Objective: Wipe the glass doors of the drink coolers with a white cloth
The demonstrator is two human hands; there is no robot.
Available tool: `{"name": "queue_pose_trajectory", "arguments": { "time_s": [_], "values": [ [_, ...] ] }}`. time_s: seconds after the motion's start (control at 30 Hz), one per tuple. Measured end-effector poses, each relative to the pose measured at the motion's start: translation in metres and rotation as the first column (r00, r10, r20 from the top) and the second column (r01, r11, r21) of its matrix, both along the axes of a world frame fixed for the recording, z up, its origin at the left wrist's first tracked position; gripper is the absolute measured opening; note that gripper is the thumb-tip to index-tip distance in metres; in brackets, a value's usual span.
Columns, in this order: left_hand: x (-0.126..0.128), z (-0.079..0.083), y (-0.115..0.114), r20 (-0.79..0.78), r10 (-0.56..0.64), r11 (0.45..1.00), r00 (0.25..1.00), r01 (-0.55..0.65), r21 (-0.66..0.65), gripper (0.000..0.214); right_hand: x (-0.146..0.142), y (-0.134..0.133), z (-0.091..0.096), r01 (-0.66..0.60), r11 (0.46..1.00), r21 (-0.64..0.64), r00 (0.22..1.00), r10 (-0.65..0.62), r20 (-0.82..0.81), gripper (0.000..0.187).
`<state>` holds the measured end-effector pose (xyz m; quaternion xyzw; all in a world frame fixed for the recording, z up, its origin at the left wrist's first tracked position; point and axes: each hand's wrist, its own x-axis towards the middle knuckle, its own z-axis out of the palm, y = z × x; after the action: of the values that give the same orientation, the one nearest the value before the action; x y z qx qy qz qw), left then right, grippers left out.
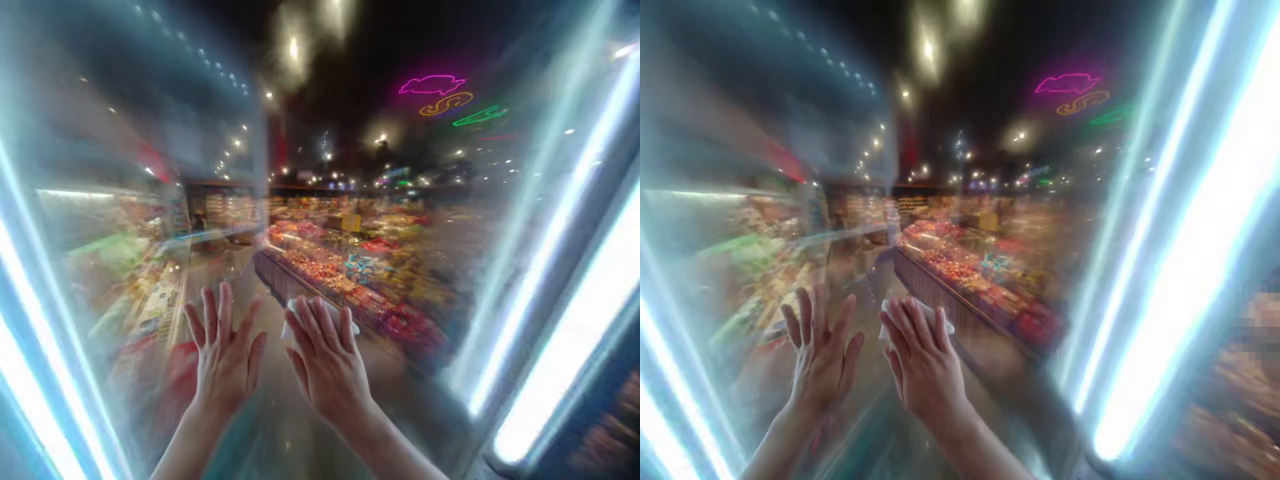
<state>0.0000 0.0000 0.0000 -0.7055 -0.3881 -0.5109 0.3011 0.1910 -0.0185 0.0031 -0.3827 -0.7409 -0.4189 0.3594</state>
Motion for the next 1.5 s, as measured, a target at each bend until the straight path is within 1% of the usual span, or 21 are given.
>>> {"name": "queue_pose_trajectory", "arguments": {
  "time_s": [0.1,0.17,0.23,0.37,0.43,0.53,0.6,0.67,0.73,0.87,0.9,0.93,1.0,1.07,1.1,1.17,1.23,1.27,1.37,1.43,1.5],
  "values": [
    [0.004,0.003,0.0,-0.021,0.032,0.999,0.999,-0.032,0.001,0.086,0.005,-0.002,0.027,0.032,0.998,0.055,0.999,-0.03,-0.04,0.063],
    [0.007,0.006,-0.002,-0.033,0.044,0.999,0.998,-0.044,0.012,0.087,0.008,-0.004,0.036,0.072,0.993,0.089,0.995,-0.066,-0.07,0.069],
    [0.009,0.008,-0.005,-0.047,0.042,0.999,0.998,-0.041,0.021,0.088,0.012,-0.008,0.034,0.109,0.988,0.108,0.992,-0.101,-0.078,0.076],
    [0.011,0.014,-0.011,-0.072,0.031,1.0,0.997,-0.03,0.006,0.088,0.02,-0.019,0.021,0.152,0.984,0.095,0.988,-0.152,-0.005,0.081],
    [0.01,0.017,-0.013,-0.073,0.024,1.0,0.997,-0.024,0.0,0.088,0.024,-0.023,0.024,0.177,0.979,0.101,0.984,-0.177,-0.015,0.082],
    [0.01,0.021,-0.016,-0.061,0.004,1.0,0.998,-0.004,0.0,0.087,0.026,-0.029,0.036,0.223,0.97,0.099,0.973,-0.216,-0.074,0.086],
    [0.01,0.021,-0.018,-0.055,-0.006,1.0,0.998,0.006,0.0,0.087,0.025,-0.031,0.037,0.235,0.968,0.087,0.97,-0.229,-0.081,0.088],
    [0.01,0.022,-0.019,-0.06,-0.007,1.0,0.998,0.007,-0.001,0.086,0.023,-0.032,0.036,0.226,0.97,0.086,0.973,-0.221,-0.061,0.088],
    [0.011,0.025,-0.019,-0.068,-0.004,1.0,0.998,0.005,0.01,0.085,0.023,-0.03,0.042,0.217,0.972,0.093,0.976,-0.215,-0.04,0.088],
    [0.014,0.038,-0.017,-0.074,0.007,1.0,0.997,-0.005,0.018,0.083,0.024,-0.025,0.071,0.197,0.973,0.117,0.98,-0.192,-0.053,0.092],
    [0.015,0.041,-0.017,-0.076,0.009,1.0,0.997,-0.008,0.011,0.081,0.026,-0.024,0.075,0.19,0.974,0.124,0.981,-0.184,-0.056,0.093],
    [0.015,0.044,-0.017,-0.077,0.01,1.0,0.997,-0.01,0.004,0.079,0.028,-0.023,0.076,0.185,0.974,0.132,0.982,-0.179,-0.054,0.093],
    [0.016,0.047,-0.017,-0.084,0.014,1.0,0.996,-0.014,-0.001,0.076,0.032,-0.021,0.073,0.178,0.972,0.15,0.984,-0.175,-0.033,0.09],
    [0.016,0.048,-0.017,-0.091,0.017,1.0,0.996,-0.016,0.016,0.075,0.037,-0.017,0.07,0.161,0.971,0.175,0.986,-0.165,0.009,0.087],
    [0.016,0.05,-0.017,-0.094,0.021,0.999,0.995,-0.019,0.028,0.075,0.039,-0.014,0.072,0.152,0.97,0.188,0.987,-0.16,0.03,0.086],
    [0.015,0.054,-0.017,-0.099,0.036,0.998,0.994,-0.031,0.054,0.074,0.041,-0.007,0.082,0.132,0.966,0.223,0.987,-0.149,0.059,0.085],
    [0.016,0.059,-0.016,-0.097,0.054,0.995,0.994,-0.045,0.087,0.073,0.043,-0.002,0.093,0.123,0.959,0.256,0.988,-0.141,0.056,0.085],
    [0.016,0.062,-0.016,-0.098,0.061,0.993,0.993,-0.051,0.103,0.073,0.044,0.0,0.096,0.117,0.956,0.268,0.99,-0.135,0.051,0.085],
    [0.019,0.067,-0.013,-0.099,0.076,0.988,0.992,-0.062,0.139,0.074,0.046,0.007,0.09,0.075,0.959,0.274,0.992,-0.1,0.079,0.086],
    [0.019,0.067,-0.01,-0.096,0.085,0.986,0.992,-0.07,0.151,0.074,0.045,0.013,0.087,0.042,0.961,0.272,0.991,-0.075,0.111,0.085],
    [0.018,0.064,-0.005,-0.092,0.094,0.983,0.991,-0.078,0.168,0.074,0.041,0.02,0.091,0.032,0.956,0.29,0.992,-0.067,0.111,0.084]
  ]
}}
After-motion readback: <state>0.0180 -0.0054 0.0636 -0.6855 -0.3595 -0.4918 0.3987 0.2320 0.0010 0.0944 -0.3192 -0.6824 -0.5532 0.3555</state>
